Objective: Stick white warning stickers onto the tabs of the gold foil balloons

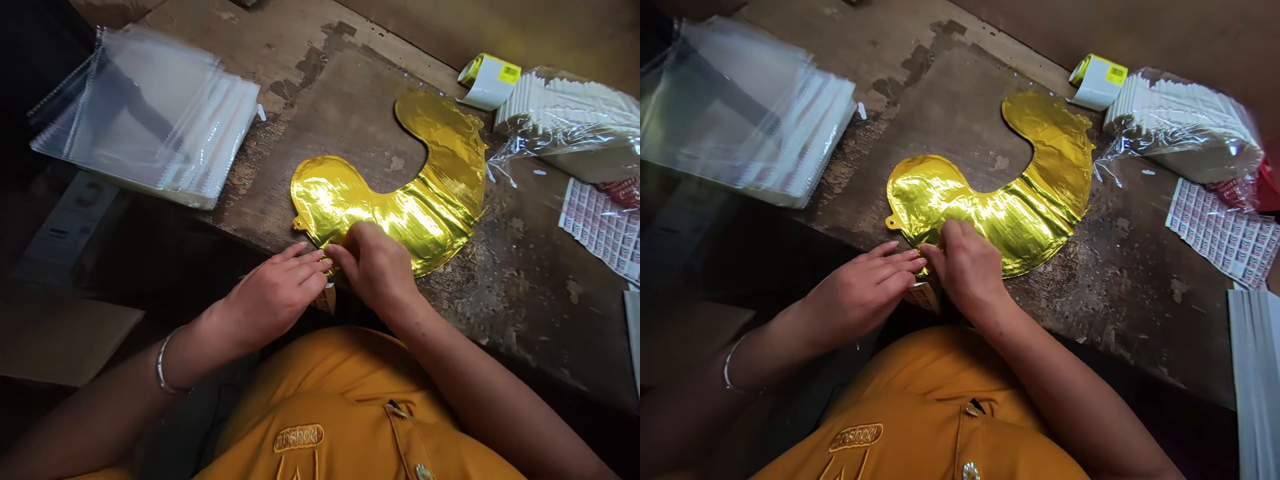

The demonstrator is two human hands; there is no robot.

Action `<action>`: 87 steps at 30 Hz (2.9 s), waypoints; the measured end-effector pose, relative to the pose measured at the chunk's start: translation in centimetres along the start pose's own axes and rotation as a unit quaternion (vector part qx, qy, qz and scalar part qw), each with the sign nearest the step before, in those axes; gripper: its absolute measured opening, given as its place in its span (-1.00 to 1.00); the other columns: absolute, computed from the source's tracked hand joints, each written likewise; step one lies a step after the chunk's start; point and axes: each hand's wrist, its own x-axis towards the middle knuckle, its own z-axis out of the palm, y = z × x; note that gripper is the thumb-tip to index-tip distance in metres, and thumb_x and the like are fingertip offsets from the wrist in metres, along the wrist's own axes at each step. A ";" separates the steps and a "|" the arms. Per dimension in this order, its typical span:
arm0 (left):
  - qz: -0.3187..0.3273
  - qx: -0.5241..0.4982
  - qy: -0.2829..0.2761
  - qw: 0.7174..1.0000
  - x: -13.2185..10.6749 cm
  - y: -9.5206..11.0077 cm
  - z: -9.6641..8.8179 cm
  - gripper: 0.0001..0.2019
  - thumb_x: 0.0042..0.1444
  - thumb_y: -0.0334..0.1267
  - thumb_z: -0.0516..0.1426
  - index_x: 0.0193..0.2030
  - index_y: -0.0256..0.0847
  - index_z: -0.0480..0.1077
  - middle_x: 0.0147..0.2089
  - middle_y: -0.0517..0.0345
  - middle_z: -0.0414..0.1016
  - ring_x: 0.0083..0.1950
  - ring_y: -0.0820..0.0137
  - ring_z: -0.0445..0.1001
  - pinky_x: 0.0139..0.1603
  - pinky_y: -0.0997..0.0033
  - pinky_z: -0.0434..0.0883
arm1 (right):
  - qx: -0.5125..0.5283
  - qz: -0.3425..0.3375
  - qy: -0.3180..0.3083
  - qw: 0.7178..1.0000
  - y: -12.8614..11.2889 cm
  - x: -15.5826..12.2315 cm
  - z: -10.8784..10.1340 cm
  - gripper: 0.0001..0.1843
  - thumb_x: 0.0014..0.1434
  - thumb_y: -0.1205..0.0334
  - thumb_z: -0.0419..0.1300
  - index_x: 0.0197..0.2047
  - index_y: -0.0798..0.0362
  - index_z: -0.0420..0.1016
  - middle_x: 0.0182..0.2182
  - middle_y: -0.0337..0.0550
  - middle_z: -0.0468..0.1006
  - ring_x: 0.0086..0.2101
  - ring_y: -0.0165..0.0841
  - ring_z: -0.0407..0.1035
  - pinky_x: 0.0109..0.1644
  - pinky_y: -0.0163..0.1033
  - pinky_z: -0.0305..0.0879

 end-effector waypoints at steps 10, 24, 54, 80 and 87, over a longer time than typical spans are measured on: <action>-0.033 -0.136 0.077 0.987 -0.6 -0.5 -0.8 -0.83 0.23 -0.46 0.03 -0.11 -0.25 0.38 0.07 -0.01 0.53 0.12 0.38 0.48 0.27 0.22 0.34 | -0.012 -0.234 -0.028 0.972 0.9 -3.3 -1.3 -0.67 0.25 0.24 0.12 0.05 0.19 0.45 0.03 0.05 0.53 -0.12 -0.21 0.41 -0.03 -0.12 0.37; -0.123 -0.080 0.085 0.985 -0.7 1.0 -2.2 -0.91 0.19 -0.40 0.09 -0.24 -0.22 0.42 0.03 -0.04 0.43 0.07 0.27 0.41 0.10 0.19 0.42 | 0.142 -0.049 -0.027 0.988 0.9 -0.9 -1.0 -0.84 0.15 0.26 0.21 -0.45 0.09 0.50 -0.51 -0.21 0.49 -0.45 -0.42 0.32 -0.34 -0.32 0.21; -0.013 -0.093 -0.100 0.991 4.3 -0.7 -1.9 -0.87 0.16 -0.43 0.02 -0.30 -0.24 0.39 -0.08 -0.04 0.47 0.00 0.22 0.43 0.03 0.23 0.42 | 0.132 -0.108 0.033 0.985 3.8 -1.0 -2.8 -0.84 0.17 0.37 0.13 -0.21 0.04 0.51 -0.13 -0.07 0.60 -0.15 -0.25 0.42 -0.03 -0.13 0.36; 0.001 -0.075 -0.088 0.993 3.7 -1.5 -0.8 -0.87 0.15 -0.43 0.01 -0.27 -0.18 0.36 0.28 0.01 0.34 0.29 0.28 0.31 0.31 0.17 0.29 | -0.048 0.072 0.062 0.994 15.5 6.4 -4.8 -0.73 0.13 0.10 0.19 -0.14 0.02 0.55 -0.16 -0.03 0.61 -0.14 -0.18 0.40 0.00 -0.11 0.28; -0.067 -0.190 -0.110 0.973 3.7 -0.8 -3.4 -0.89 0.14 -0.35 0.07 -0.34 -0.18 0.43 0.20 0.00 0.43 0.19 0.19 0.43 0.16 0.20 0.41 | -0.018 0.060 0.144 0.988 12.4 1.4 -7.7 -0.60 0.29 0.14 -0.01 0.07 0.13 0.45 -0.01 0.11 0.54 -0.02 -0.09 0.39 0.07 0.03 0.25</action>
